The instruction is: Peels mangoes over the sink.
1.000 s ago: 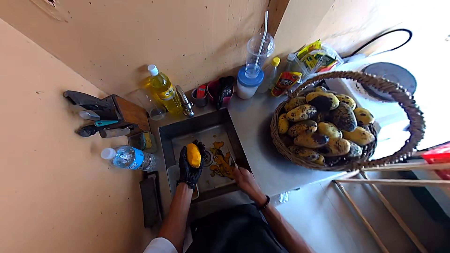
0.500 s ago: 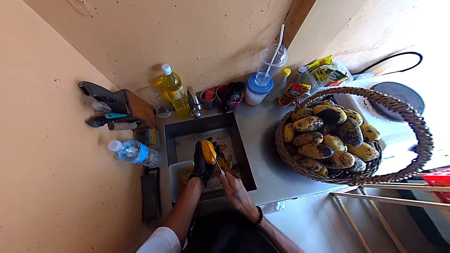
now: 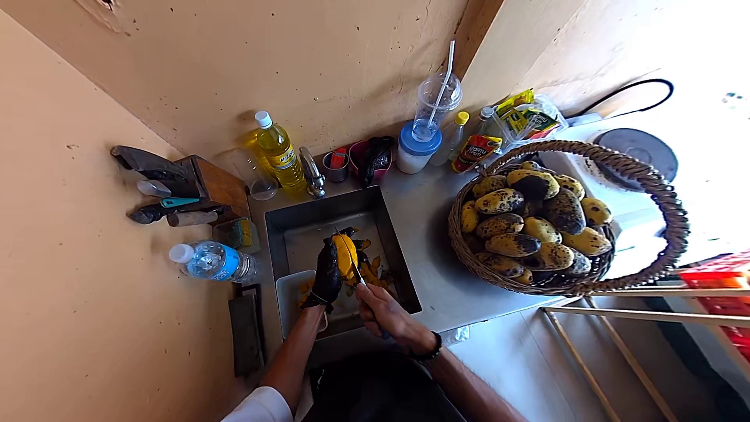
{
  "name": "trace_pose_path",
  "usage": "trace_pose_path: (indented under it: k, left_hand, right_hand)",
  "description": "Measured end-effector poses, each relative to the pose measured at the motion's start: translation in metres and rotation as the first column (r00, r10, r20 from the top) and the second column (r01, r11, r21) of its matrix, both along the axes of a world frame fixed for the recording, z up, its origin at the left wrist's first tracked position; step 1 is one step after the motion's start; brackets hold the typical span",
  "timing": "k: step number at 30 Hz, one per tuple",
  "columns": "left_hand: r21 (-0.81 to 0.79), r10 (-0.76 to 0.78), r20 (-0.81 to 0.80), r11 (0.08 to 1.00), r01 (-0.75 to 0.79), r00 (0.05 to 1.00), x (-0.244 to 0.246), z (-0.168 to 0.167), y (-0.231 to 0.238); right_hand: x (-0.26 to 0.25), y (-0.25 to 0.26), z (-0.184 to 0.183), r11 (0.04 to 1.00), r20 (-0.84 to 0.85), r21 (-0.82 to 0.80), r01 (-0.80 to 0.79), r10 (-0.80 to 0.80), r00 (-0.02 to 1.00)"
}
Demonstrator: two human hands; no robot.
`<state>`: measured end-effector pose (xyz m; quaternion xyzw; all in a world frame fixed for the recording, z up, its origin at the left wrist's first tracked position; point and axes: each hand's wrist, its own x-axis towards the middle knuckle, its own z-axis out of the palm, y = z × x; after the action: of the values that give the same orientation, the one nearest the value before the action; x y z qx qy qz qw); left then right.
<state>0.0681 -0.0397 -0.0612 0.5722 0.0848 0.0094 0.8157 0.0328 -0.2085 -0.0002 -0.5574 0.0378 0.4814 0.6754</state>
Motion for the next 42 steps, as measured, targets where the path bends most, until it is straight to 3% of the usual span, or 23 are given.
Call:
trace_pose_path:
  k: [3, 7, 11, 14, 20, 25, 28, 31, 32, 34, 36, 38, 39, 42]
  left_hand:
    - [-0.154, -0.047, -0.095, 0.988, 0.032, 0.994, -0.001, 0.004, 0.003]
    - [-0.385, -0.149, -0.166, 0.92, 0.075, 0.975, -0.005, 0.019, 0.015]
    - [-0.665, -0.249, -0.256, 0.746, 0.017, 0.934, -0.01, 0.025, 0.021]
    - [-0.754, -0.321, -0.22, 0.655, 0.048, 0.921, -0.006, 0.026, 0.022]
    - [-0.661, -0.305, -0.335, 0.75, 0.008, 0.892, 0.001, 0.041, 0.02]
    - [-0.405, -0.482, -0.246, 0.839, 0.363, 0.841, 0.012, 0.049, 0.03]
    - [-0.306, -0.493, -0.244, 0.856, 0.416, 0.835, 0.018, 0.058, 0.037]
    - [-0.447, -0.35, -0.21, 0.865, 0.228, 0.913, 0.015, 0.048, 0.035]
    - [-0.565, -0.29, -0.194, 0.814, 0.135, 0.937, 0.016, 0.045, 0.03]
    - [-0.789, -0.262, -0.131, 0.612, 0.06, 0.956, 0.018, 0.029, 0.021]
    - [-0.87, -0.231, -0.126, 0.494, 0.004, 0.965, 0.02, 0.014, 0.018]
    - [-0.896, -0.228, -0.146, 0.442, -0.031, 0.963, 0.018, 0.012, 0.02]
    - [-0.888, -0.229, -0.182, 0.455, -0.06, 0.956, 0.016, 0.016, 0.022]
    - [-0.738, -0.165, -0.366, 0.65, -0.178, 0.916, 0.012, 0.034, 0.021]
  right_hand:
    - [0.007, -0.012, 0.018, 0.999, 0.013, 0.023, 0.024, -0.024, 1.0]
    - [0.021, -0.049, 0.024, 0.984, 0.378, -0.177, -0.025, 0.091, 0.921]
    - [0.029, -0.07, 0.014, 0.887, 0.558, -0.461, -0.03, 0.315, 0.768]
    - [0.03, -0.073, 0.017, 0.84, 0.602, -0.541, -0.031, 0.413, 0.683]
    - [0.033, -0.072, 0.025, 0.795, 0.625, -0.607, -0.002, 0.479, 0.616]
    - [0.036, -0.06, 0.031, 0.663, 0.524, -0.748, -0.006, 0.597, 0.607]
    - [0.031, -0.049, 0.034, 0.661, 0.51, -0.751, 0.007, 0.573, 0.641]
    - [0.02, -0.037, 0.033, 0.717, 0.574, -0.691, 0.092, 0.468, 0.672]
    - [0.017, -0.032, 0.033, 0.731, 0.583, -0.674, 0.107, 0.438, 0.685]
    - [0.011, -0.023, 0.03, 0.735, 0.625, -0.659, 0.157, 0.42, 0.658]
    - [0.009, -0.019, 0.028, 0.733, 0.69, -0.646, 0.214, 0.44, 0.575]
    - [0.006, -0.017, 0.027, 0.712, 0.688, -0.668, 0.215, 0.482, 0.543]
    - [0.006, -0.017, 0.026, 0.694, 0.659, -0.694, 0.191, 0.507, 0.556]
    - [0.013, -0.011, 0.023, 0.62, 0.531, -0.779, 0.093, 0.574, 0.623]
